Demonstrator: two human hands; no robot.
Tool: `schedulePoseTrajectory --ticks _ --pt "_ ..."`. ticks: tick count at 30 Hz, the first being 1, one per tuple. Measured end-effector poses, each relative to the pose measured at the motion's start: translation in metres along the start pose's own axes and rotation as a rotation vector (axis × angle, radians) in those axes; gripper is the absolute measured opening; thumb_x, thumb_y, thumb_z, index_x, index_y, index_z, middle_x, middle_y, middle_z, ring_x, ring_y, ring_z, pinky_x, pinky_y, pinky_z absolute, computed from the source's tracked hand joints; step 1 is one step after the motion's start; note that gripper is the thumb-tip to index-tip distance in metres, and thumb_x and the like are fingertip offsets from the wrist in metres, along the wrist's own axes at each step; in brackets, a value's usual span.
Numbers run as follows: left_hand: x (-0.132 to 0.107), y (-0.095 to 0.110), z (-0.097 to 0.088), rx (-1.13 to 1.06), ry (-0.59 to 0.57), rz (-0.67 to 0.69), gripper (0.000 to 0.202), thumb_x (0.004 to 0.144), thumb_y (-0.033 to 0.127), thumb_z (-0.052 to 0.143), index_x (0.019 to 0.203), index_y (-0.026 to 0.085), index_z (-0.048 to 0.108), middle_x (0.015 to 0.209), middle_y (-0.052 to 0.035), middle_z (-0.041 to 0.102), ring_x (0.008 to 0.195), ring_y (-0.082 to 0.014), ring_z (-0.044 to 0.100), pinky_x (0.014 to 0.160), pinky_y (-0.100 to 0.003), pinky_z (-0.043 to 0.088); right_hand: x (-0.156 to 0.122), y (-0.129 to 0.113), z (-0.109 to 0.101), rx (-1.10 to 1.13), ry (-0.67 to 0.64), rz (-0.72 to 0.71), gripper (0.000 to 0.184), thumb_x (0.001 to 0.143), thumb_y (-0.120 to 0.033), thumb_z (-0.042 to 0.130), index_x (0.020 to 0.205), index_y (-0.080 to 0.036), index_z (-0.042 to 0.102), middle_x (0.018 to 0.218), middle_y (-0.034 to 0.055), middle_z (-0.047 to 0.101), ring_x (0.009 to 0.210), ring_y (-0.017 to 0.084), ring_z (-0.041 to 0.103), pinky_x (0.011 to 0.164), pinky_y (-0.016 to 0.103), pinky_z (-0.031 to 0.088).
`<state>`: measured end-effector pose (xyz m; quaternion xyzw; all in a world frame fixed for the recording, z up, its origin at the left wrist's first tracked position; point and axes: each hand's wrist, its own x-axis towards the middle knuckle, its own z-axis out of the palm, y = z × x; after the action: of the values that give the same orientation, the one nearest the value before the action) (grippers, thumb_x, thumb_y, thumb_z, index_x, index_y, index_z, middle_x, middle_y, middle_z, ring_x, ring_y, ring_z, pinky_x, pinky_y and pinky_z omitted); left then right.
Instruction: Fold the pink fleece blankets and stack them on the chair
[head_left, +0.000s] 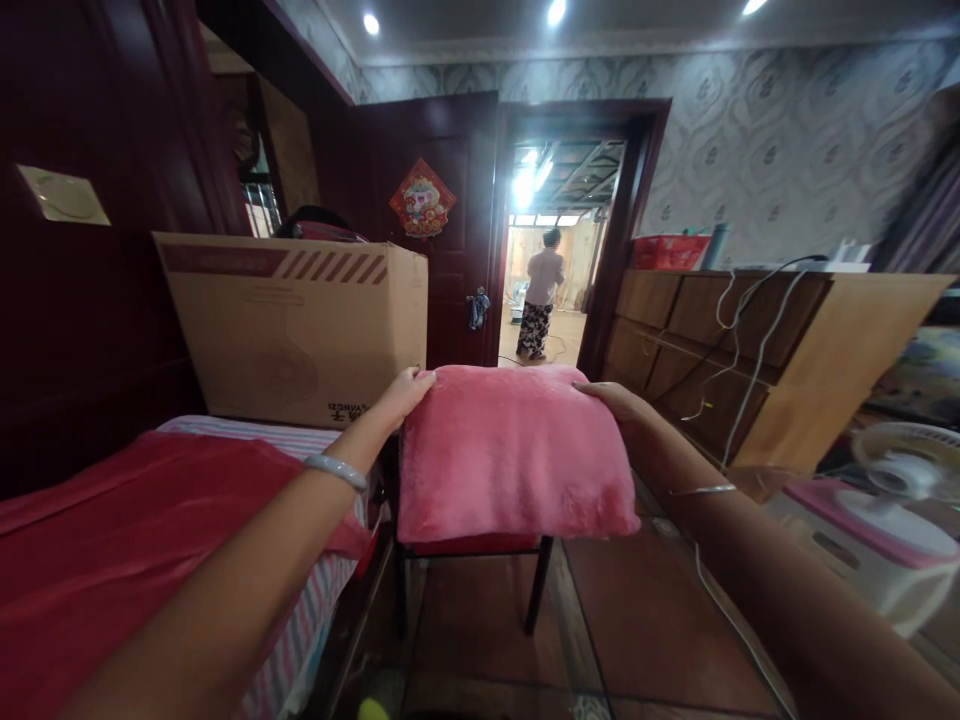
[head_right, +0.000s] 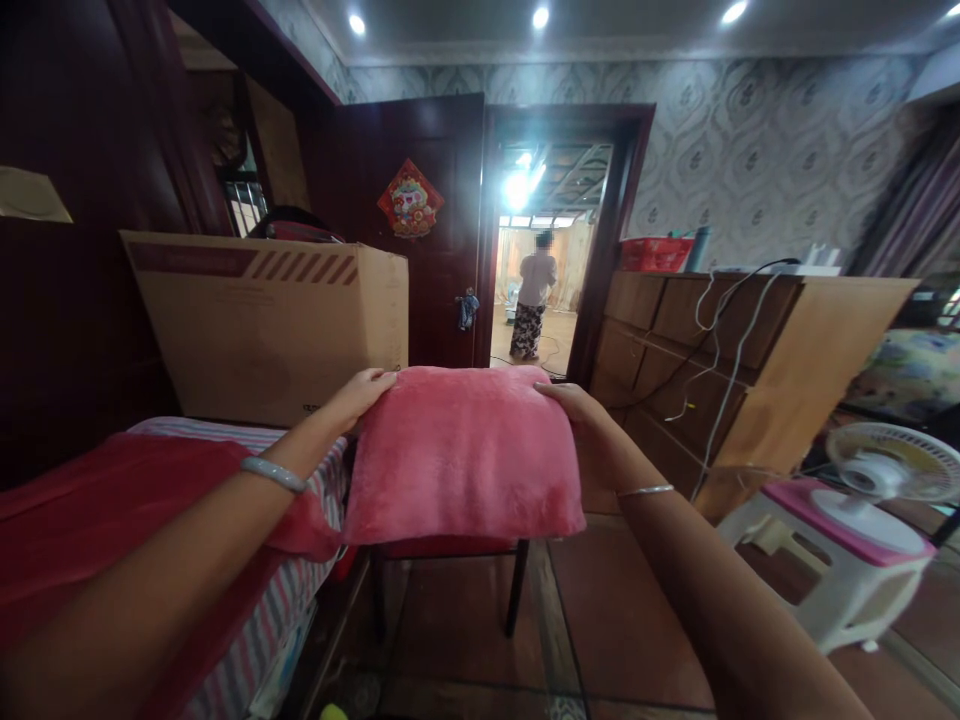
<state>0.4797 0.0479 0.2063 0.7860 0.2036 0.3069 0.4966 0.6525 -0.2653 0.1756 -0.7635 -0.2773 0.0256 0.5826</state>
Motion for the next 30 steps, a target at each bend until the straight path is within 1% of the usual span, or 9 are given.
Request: schedulePoseTrajectory --ticks 2,3,5,8,11,13,20,24,30 --pt "-0.007 0.007 0.002 0.26 0.077 0.131 0.049 0.08 0.045 0.07 0.118 0.014 0.071 0.13 -0.0207 0.068 0.132 -0.0391 0.057 0.111 -0.05 0.042 0.008 -0.008 -0.002 -0.207 0.081 -0.012 0.052 0.085 -0.053 0.064 0.116 -0.013 0.076 0.106 0.0188 0.077 0.105 0.039 0.071 0.094 0.054 0.056" --pt "-0.011 0.011 0.004 0.398 0.089 0.227 0.054 0.084 0.047 0.065 0.128 0.015 0.068 0.138 -0.0208 0.063 0.135 -0.0387 0.054 0.113 -0.051 0.04 0.01 -0.013 -0.001 -0.335 0.136 -0.072 0.056 0.087 -0.053 0.062 0.125 -0.013 0.072 0.117 0.0198 0.075 0.114 0.04 0.068 0.101 0.056 0.053" --pt "-0.023 0.019 0.012 0.604 0.04 0.422 0.063 0.091 0.051 0.056 0.144 0.017 0.058 0.15 -0.0193 0.055 0.141 -0.0375 0.049 0.117 -0.053 0.036 0.012 -0.022 0.006 -0.545 0.191 -0.275 0.064 0.09 -0.056 0.059 0.141 -0.017 0.063 0.138 0.0198 0.066 0.131 0.041 0.059 0.112 0.059 0.044" --pt "-0.038 0.026 0.023 0.758 -0.102 0.585 0.078 0.091 0.065 0.054 0.156 0.022 0.045 0.162 -0.0162 0.043 0.15 -0.04 0.036 0.122 -0.059 0.027 0.007 -0.03 0.024 -0.731 0.056 -0.555 0.071 0.094 -0.064 0.053 0.154 -0.027 0.051 0.157 0.014 0.051 0.146 0.041 0.043 0.118 0.063 0.036" --pt "-0.045 0.022 0.03 0.825 -0.21 0.631 0.085 0.087 0.076 0.055 0.156 0.026 0.046 0.161 -0.0147 0.045 0.148 -0.0417 0.036 0.122 -0.062 0.024 0.001 -0.026 0.04 -0.818 -0.128 -0.621 0.073 0.096 -0.069 0.047 0.157 -0.03 0.045 0.16 0.0115 0.048 0.148 0.038 0.041 0.12 0.064 0.032" --pt "-0.046 0.017 0.032 0.848 -0.229 0.651 0.086 0.086 0.078 0.055 0.154 0.026 0.048 0.157 -0.0147 0.05 0.145 -0.0407 0.041 0.121 -0.061 0.027 -0.001 -0.02 0.044 -0.821 -0.171 -0.625 0.073 0.097 -0.07 0.045 0.158 -0.03 0.045 0.158 0.0119 0.05 0.146 0.036 0.046 0.12 0.062 0.033" --pt "-0.047 0.01 0.033 0.878 -0.245 0.618 0.09 0.084 0.079 0.057 0.153 0.022 0.05 0.151 -0.0176 0.055 0.138 -0.0399 0.05 0.116 -0.058 0.038 -0.004 -0.005 0.049 -0.811 -0.096 -0.668 0.069 0.097 -0.066 0.047 0.155 -0.029 0.049 0.153 0.011 0.057 0.141 0.037 0.052 0.118 0.061 0.036" --pt "-0.048 0.008 0.034 0.863 -0.248 0.615 0.086 0.085 0.075 0.059 0.152 0.022 0.052 0.147 -0.0156 0.06 0.133 -0.0385 0.055 0.113 -0.056 0.041 -0.005 -0.004 0.053 -0.836 -0.08 -0.676 0.066 0.097 -0.063 0.048 0.155 -0.029 0.05 0.15 0.0103 0.06 0.139 0.038 0.054 0.116 0.06 0.039" --pt "-0.044 0.007 0.032 0.816 -0.257 0.609 0.087 0.084 0.077 0.059 0.153 0.024 0.049 0.154 -0.0146 0.054 0.141 -0.0381 0.049 0.117 -0.057 0.038 -0.003 -0.004 0.052 -0.833 -0.092 -0.687 0.066 0.098 -0.063 0.046 0.155 -0.031 0.048 0.151 0.0099 0.058 0.14 0.037 0.053 0.116 0.06 0.039"
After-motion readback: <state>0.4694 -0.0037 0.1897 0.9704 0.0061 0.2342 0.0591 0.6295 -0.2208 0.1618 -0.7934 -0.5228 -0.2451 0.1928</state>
